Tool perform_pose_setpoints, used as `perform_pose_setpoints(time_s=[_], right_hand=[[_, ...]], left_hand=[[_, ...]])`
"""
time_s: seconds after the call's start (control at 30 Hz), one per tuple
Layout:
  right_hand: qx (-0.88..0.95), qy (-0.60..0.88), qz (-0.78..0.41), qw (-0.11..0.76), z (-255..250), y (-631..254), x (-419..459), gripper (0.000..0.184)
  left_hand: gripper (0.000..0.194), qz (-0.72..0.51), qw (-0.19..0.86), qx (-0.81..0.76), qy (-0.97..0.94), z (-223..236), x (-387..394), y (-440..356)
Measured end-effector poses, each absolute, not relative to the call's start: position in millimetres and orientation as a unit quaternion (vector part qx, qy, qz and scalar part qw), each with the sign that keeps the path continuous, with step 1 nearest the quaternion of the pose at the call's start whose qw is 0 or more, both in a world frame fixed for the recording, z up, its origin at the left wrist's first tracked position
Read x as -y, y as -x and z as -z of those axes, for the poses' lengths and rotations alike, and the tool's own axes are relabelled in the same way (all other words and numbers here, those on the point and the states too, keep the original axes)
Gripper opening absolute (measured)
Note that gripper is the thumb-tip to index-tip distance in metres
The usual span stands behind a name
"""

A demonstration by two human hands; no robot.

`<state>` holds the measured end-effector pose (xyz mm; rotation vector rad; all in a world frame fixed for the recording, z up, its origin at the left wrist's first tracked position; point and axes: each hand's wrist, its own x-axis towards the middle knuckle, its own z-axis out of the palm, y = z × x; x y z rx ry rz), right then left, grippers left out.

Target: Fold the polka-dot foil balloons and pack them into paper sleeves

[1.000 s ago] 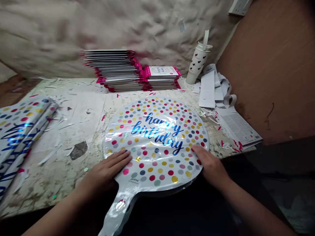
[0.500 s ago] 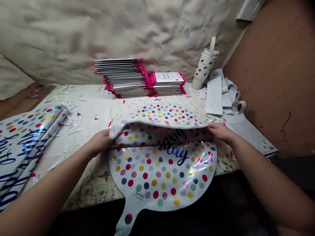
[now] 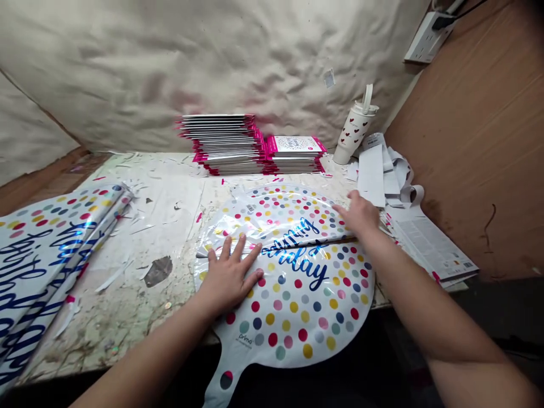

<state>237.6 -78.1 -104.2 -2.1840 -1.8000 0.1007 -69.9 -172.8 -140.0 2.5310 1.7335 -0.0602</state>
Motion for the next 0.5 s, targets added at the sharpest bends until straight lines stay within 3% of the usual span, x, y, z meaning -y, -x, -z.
perform_pose_setpoints(time_s=[0.1,0.2,0.27,0.4,0.5], right_hand=[[0.811,0.560,-0.027,0.165,109.9,-159.5,112.6,0.052],[0.870,0.470,-0.067,0.130,128.6,-129.3,148.0,0.065],[0.858,0.495,-0.075,0.115,138.7,-155.9,162.5,0.070],[0.731,0.670,-0.024,0.126,143.3,-248.6,180.5,0.062],[0.711,0.691,-0.015,0.130,144.8,-266.5,193.1,0.055]], left_hand=[[0.055,0.019,0.040,-0.571,-0.820,140.8,171.0,70.4],[0.056,0.017,0.029,-0.573,-0.819,141.3,170.5,71.7],[0.055,0.017,0.032,-0.571,-0.820,140.0,170.1,73.1],[0.059,0.030,0.068,-0.573,-0.816,131.0,165.9,61.3],[0.068,-0.001,0.059,-0.563,-0.824,127.3,163.5,30.9]])
